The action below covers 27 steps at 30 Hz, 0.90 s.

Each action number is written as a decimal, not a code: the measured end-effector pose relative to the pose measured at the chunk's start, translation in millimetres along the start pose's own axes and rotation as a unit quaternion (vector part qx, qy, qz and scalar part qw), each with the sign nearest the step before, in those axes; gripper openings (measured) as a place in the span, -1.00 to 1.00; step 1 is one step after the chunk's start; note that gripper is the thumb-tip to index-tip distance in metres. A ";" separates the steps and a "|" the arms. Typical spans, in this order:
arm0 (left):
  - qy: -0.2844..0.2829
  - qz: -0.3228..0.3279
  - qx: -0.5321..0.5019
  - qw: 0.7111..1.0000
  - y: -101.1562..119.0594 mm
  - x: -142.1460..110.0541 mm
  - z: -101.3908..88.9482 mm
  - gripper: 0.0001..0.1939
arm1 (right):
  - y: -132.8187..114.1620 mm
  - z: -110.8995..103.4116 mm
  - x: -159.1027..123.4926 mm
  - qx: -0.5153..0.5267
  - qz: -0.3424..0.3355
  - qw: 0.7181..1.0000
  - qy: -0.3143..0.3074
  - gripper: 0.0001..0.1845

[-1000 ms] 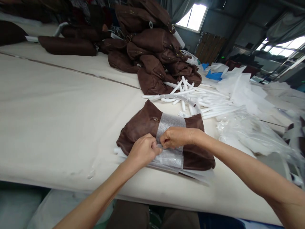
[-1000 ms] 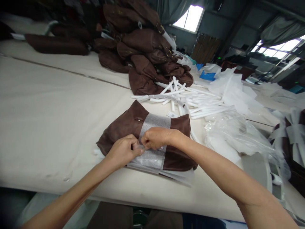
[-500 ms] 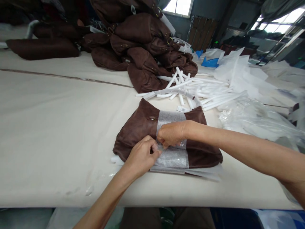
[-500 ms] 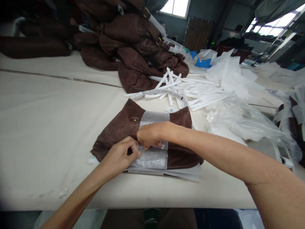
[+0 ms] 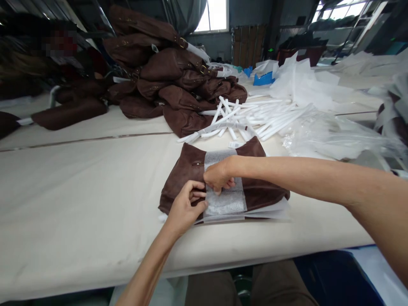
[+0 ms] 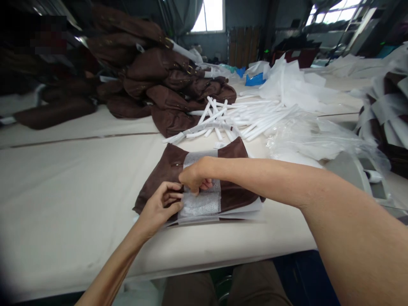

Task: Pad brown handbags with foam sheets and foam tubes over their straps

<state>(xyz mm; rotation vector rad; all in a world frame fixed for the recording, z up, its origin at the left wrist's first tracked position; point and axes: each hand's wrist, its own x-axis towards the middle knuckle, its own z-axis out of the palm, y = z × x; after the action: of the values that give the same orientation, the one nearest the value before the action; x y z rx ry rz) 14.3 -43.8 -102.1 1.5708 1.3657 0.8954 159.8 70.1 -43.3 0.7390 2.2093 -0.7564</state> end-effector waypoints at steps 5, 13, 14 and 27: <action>-0.014 0.127 0.150 0.980 3.9 -11.3 0.2 -0.71 | -0.5 -0.4 -2.0 0.002 -0.005 1.000 0.012 -0.80; -0.036 0.114 0.281 0.952 4.6 -6.5 12.4 -0.73 | -0.7 3.2 -3.1 0.002 -0.005 0.999 0.031 -0.75; -0.035 0.114 0.284 0.951 5.1 -9.5 13.2 -0.76 | -0.1 3.5 -3.3 0.004 -0.005 0.999 0.034 -0.75; -0.023 0.198 0.292 0.935 8.1 -16.6 14.9 -0.73 | 4.0 5.9 -1.6 0.028 0.004 0.999 0.046 -0.72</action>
<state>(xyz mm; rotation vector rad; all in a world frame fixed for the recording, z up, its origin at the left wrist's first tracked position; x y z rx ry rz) 28.5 -62.7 -100.1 2.3705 1.3792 0.7004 165.9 68.3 -46.9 0.8240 2.2740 -0.7969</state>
